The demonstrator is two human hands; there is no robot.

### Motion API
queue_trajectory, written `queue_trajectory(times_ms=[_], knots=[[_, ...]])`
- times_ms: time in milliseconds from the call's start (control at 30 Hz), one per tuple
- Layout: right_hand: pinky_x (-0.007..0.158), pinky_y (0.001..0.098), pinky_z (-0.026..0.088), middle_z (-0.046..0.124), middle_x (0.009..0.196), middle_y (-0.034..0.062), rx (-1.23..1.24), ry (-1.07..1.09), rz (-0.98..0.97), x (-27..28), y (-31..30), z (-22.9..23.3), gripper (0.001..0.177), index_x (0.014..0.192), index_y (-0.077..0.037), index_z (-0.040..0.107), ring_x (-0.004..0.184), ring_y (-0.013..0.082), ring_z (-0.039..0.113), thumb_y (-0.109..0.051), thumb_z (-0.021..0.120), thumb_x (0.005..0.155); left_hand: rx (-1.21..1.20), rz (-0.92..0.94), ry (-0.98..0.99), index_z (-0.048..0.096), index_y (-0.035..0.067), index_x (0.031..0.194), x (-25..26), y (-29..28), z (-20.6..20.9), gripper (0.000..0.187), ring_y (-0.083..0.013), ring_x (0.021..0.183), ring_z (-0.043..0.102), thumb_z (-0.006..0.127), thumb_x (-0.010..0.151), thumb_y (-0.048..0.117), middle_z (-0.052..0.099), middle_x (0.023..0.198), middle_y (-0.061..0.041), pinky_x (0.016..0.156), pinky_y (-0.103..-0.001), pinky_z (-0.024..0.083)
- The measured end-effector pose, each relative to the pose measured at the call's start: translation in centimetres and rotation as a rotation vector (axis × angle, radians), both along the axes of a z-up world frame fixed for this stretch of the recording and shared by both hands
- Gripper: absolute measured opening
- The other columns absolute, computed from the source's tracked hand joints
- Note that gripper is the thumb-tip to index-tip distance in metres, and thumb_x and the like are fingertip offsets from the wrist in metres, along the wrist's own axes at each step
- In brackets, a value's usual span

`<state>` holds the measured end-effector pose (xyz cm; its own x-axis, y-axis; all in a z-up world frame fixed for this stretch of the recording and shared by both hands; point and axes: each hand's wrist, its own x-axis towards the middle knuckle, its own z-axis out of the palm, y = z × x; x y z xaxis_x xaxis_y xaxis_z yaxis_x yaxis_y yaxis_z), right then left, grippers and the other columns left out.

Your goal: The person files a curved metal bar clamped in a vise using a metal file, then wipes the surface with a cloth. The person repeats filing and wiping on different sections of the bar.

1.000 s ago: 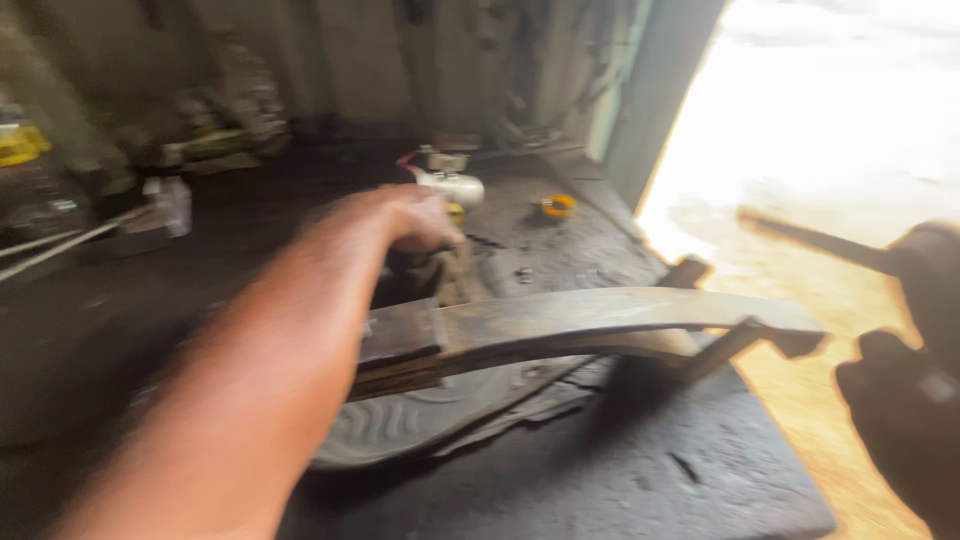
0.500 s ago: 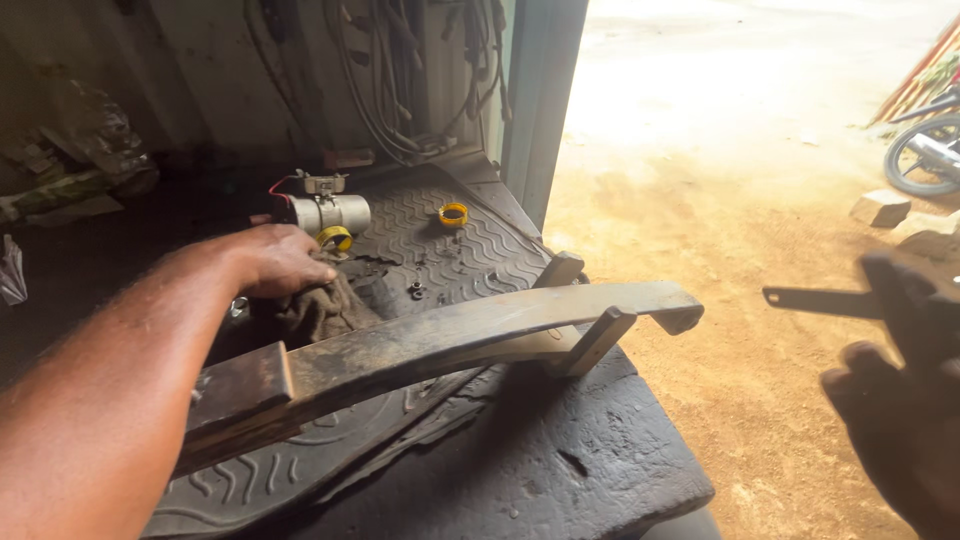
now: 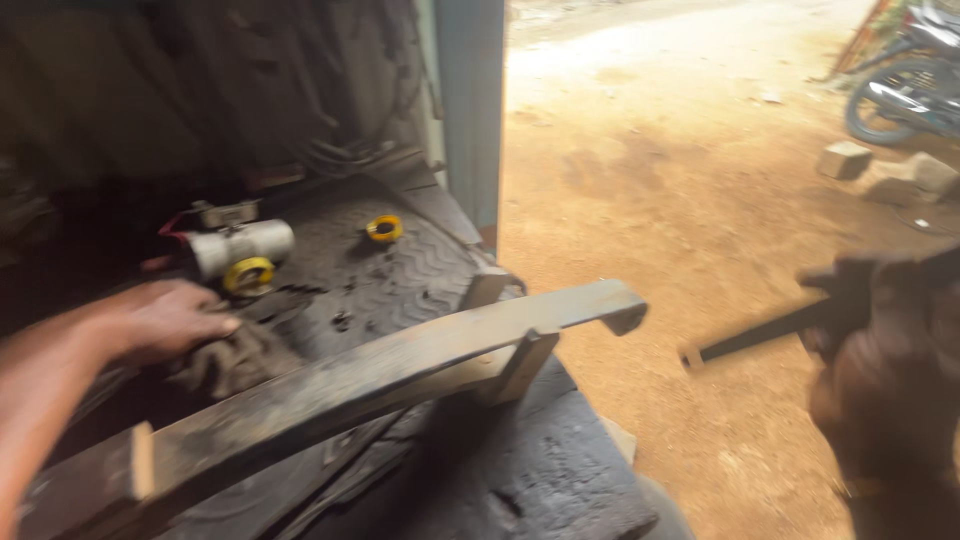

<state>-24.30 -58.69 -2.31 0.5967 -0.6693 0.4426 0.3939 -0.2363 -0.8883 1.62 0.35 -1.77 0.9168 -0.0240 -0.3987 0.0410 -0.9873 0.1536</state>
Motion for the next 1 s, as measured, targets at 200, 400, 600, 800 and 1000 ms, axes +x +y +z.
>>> queue_trajectory(times_ms=[200,400,600,800,1000], knots=[[0.055,0.0268,0.05,0.068,0.1,0.0085,0.107,-0.131,0.098,8.0,-1.5,0.8,0.012,0.12,-0.008,0.058,0.088,0.0187,0.073,-0.015,0.063,0.111,-0.002,0.142,0.057,0.078,0.008,0.106,-0.8,-1.1,0.7,0.044,-0.0279,0.078,0.073,0.064,0.094,0.047,0.077,0.084,-0.015,0.068,-0.042,0.052],[0.057,0.0265,0.055,0.068,0.094,0.0116,0.026,0.098,0.171,10.8,-0.7,-0.2,0.023,0.118,-0.008,0.055,0.083,0.0168,0.072,-0.005,0.065,0.098,0.041,0.141,0.033,0.078,0.012,0.109,0.3,0.5,-0.9,0.048,-0.0246,0.081,0.068,0.063,0.09,0.053,0.071,0.086,-0.011,0.072,-0.045,0.053],[0.056,0.0292,0.056,0.072,0.086,0.0135,0.033,0.258,0.392,11.5,0.1,-0.2,0.012,0.108,-0.003,0.062,0.07,0.0183,0.069,-0.009,0.063,0.098,-0.019,0.12,0.088,0.076,0.006,0.105,1.7,1.4,-2.1,0.052,-0.0318,0.083,0.077,0.064,0.091,0.055,0.071,0.086,-0.017,0.076,-0.05,0.06],[0.055,0.0286,0.055,0.068,0.079,0.0123,0.147,0.353,0.371,11.0,-0.3,-1.4,0.014,0.104,0.0,0.064,0.061,0.0158,0.065,-0.011,0.065,0.097,-0.068,0.17,0.091,0.074,0.002,0.106,1.9,2.1,-3.2,0.047,-0.0307,0.077,0.074,0.066,0.094,0.046,0.072,0.084,-0.018,0.067,-0.046,0.057],[0.048,0.0265,0.05,0.067,0.074,0.0116,0.153,0.345,0.333,10.9,0.6,-1.9,0.014,0.102,0.002,0.063,0.054,0.0138,0.06,-0.009,0.066,0.094,-0.178,0.215,0.159,0.069,0.001,0.112,2.8,2.5,-3.7,0.038,-0.0286,0.055,0.065,0.065,0.1,0.037,0.072,0.073,-0.02,0.049,-0.039,0.047]])
